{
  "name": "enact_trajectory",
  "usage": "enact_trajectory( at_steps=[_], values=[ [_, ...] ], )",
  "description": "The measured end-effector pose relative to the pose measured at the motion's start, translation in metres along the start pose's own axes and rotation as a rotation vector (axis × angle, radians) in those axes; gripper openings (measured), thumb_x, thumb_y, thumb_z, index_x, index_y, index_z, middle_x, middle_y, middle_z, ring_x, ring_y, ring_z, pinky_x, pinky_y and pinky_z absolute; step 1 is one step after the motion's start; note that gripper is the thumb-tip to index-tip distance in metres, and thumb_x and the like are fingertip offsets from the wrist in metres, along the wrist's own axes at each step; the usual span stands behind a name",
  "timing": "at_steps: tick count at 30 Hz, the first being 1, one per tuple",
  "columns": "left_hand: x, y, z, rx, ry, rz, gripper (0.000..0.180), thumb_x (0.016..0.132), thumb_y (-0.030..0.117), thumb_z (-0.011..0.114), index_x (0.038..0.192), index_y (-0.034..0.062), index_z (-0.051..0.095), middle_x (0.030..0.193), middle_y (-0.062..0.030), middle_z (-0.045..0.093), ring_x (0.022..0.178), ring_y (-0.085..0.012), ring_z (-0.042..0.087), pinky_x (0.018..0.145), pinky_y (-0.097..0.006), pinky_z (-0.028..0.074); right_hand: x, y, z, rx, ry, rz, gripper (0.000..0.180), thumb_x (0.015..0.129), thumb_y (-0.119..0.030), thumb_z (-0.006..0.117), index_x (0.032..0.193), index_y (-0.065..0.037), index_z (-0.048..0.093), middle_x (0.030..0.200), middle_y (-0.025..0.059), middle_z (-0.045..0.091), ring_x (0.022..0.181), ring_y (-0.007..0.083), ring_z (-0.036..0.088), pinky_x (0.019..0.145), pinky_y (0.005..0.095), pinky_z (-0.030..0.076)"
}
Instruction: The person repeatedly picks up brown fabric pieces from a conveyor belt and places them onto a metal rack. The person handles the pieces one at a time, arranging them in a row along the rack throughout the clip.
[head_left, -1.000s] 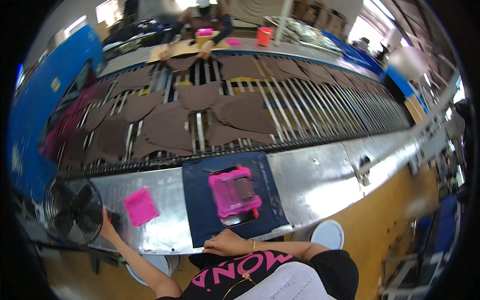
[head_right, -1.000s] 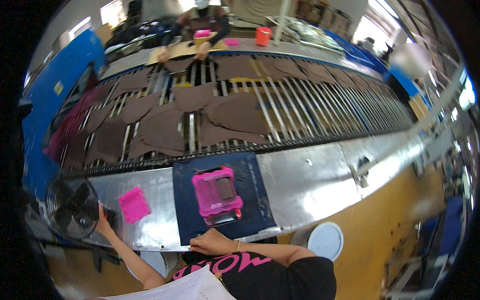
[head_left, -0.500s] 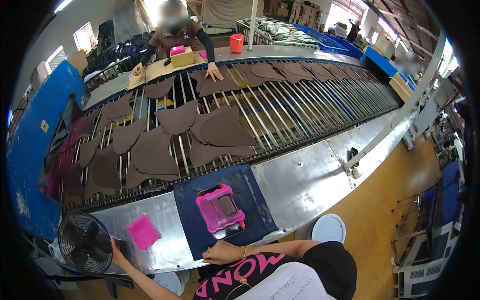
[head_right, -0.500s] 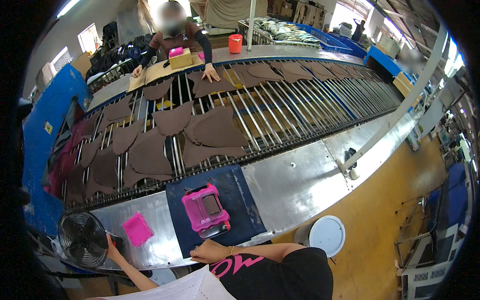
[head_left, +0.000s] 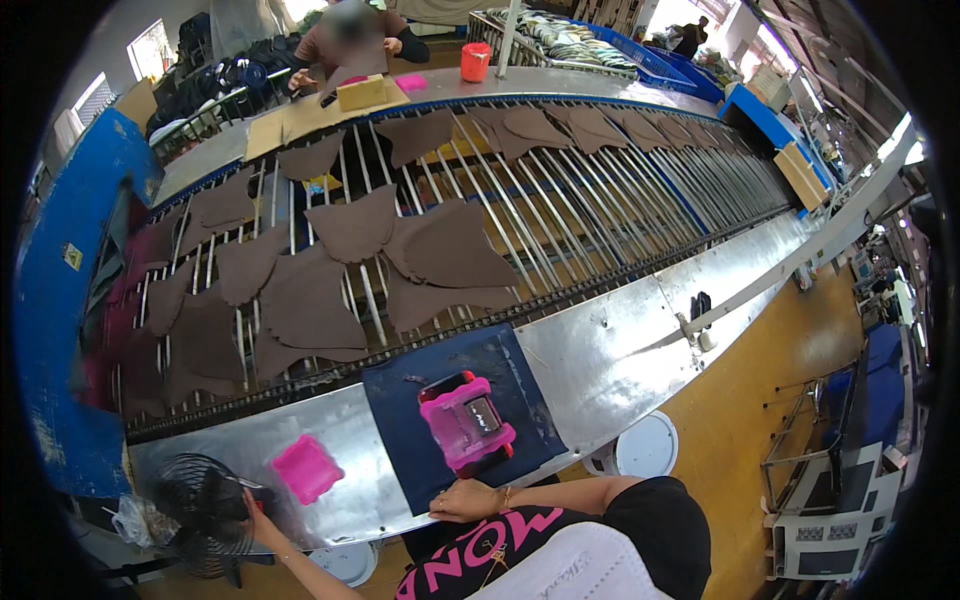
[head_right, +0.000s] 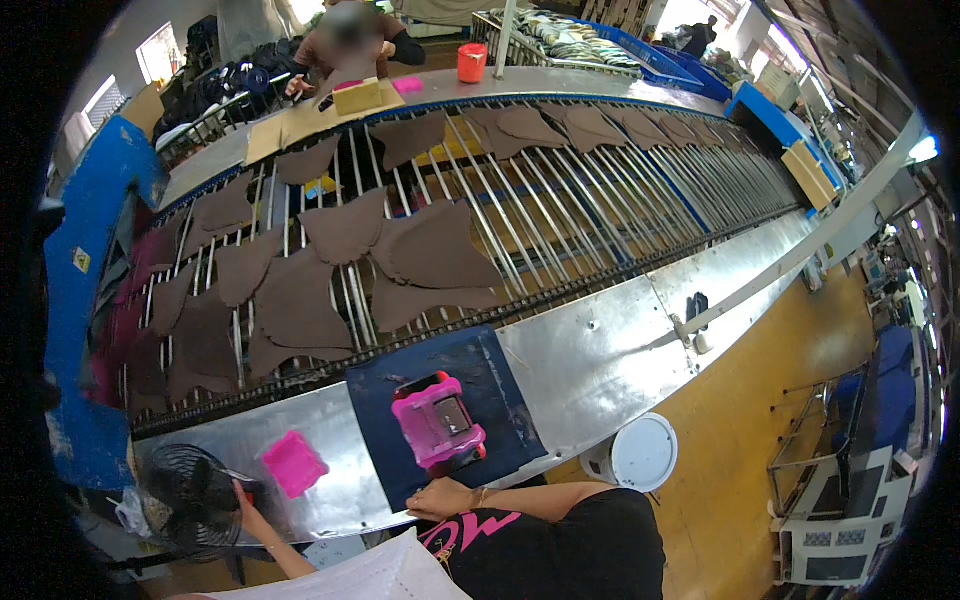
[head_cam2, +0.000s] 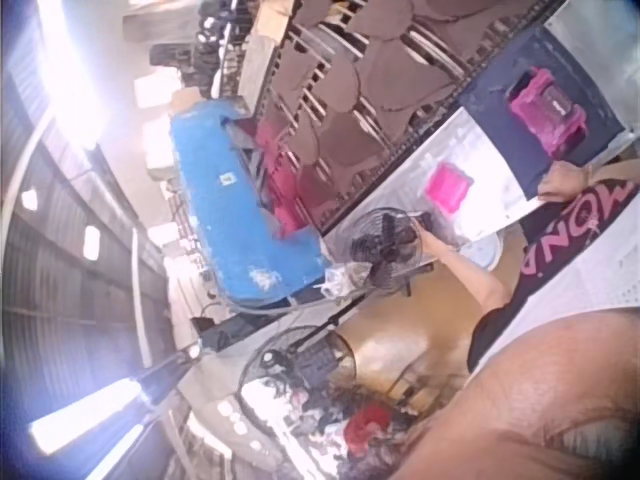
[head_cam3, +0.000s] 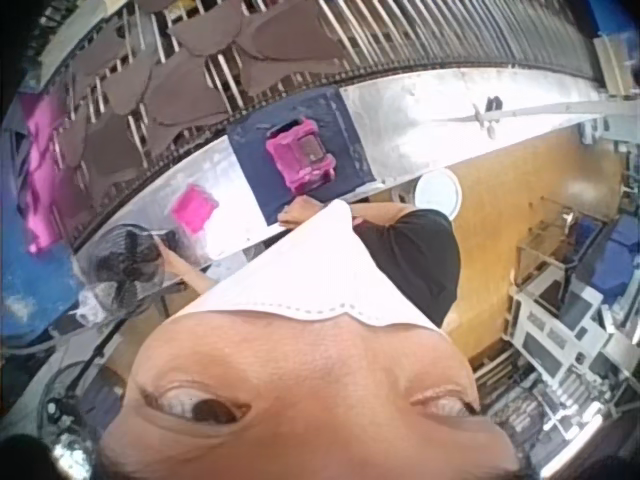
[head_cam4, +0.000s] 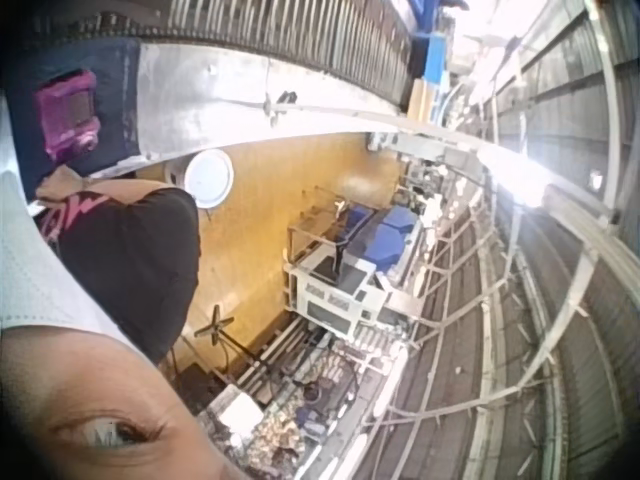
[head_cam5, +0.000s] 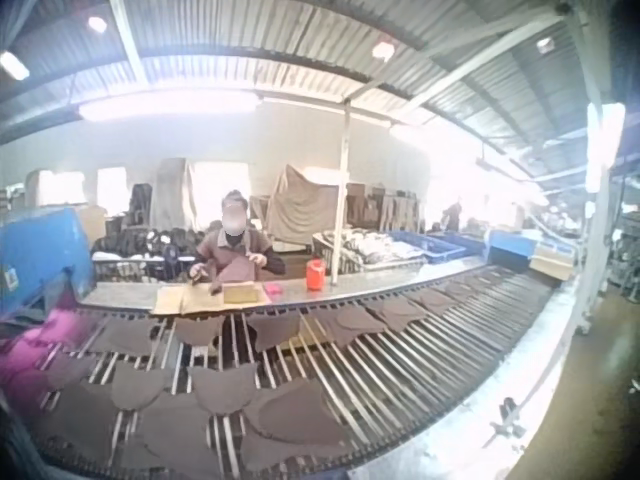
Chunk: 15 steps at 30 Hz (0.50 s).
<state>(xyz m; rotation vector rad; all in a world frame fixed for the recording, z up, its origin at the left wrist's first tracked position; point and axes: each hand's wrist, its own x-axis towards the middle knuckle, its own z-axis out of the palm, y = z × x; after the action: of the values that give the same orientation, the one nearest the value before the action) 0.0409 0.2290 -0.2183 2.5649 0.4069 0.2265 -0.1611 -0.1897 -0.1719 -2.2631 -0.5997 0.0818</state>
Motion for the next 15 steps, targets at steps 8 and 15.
enact_trajectory(
  at_steps=[8, 15],
  values=[
    [-0.004, 0.002, -0.016, 0.101, -0.220, 0.042, 0.050, 0.097, 0.038, 0.045, 0.137, 0.0089, 0.045, 0.133, -0.0159, 0.052, 0.116, -0.0298, 0.053, 0.098, -0.035, 0.039, 0.020, -0.040, 0.006, -0.210, -0.182, 0.459, 0.022, 0.088, -0.032, 0.054, 0.087, -0.011, 0.059, 0.078, 0.0135, 0.065, 0.070, 0.0340, 0.066, 0.058, 0.0449, 0.051],
    [0.002, 0.006, -0.017, 0.033, -0.200, 0.139, 0.050, 0.096, 0.037, 0.046, 0.137, 0.0083, 0.045, 0.135, -0.0153, 0.050, 0.119, -0.0291, 0.050, 0.100, -0.036, 0.037, 0.085, -0.107, 0.017, -0.076, -0.271, 0.534, 0.021, 0.089, -0.028, 0.052, 0.092, -0.009, 0.061, 0.083, 0.0142, 0.065, 0.080, 0.0333, 0.065, 0.070, 0.0450, 0.050]
  ],
)
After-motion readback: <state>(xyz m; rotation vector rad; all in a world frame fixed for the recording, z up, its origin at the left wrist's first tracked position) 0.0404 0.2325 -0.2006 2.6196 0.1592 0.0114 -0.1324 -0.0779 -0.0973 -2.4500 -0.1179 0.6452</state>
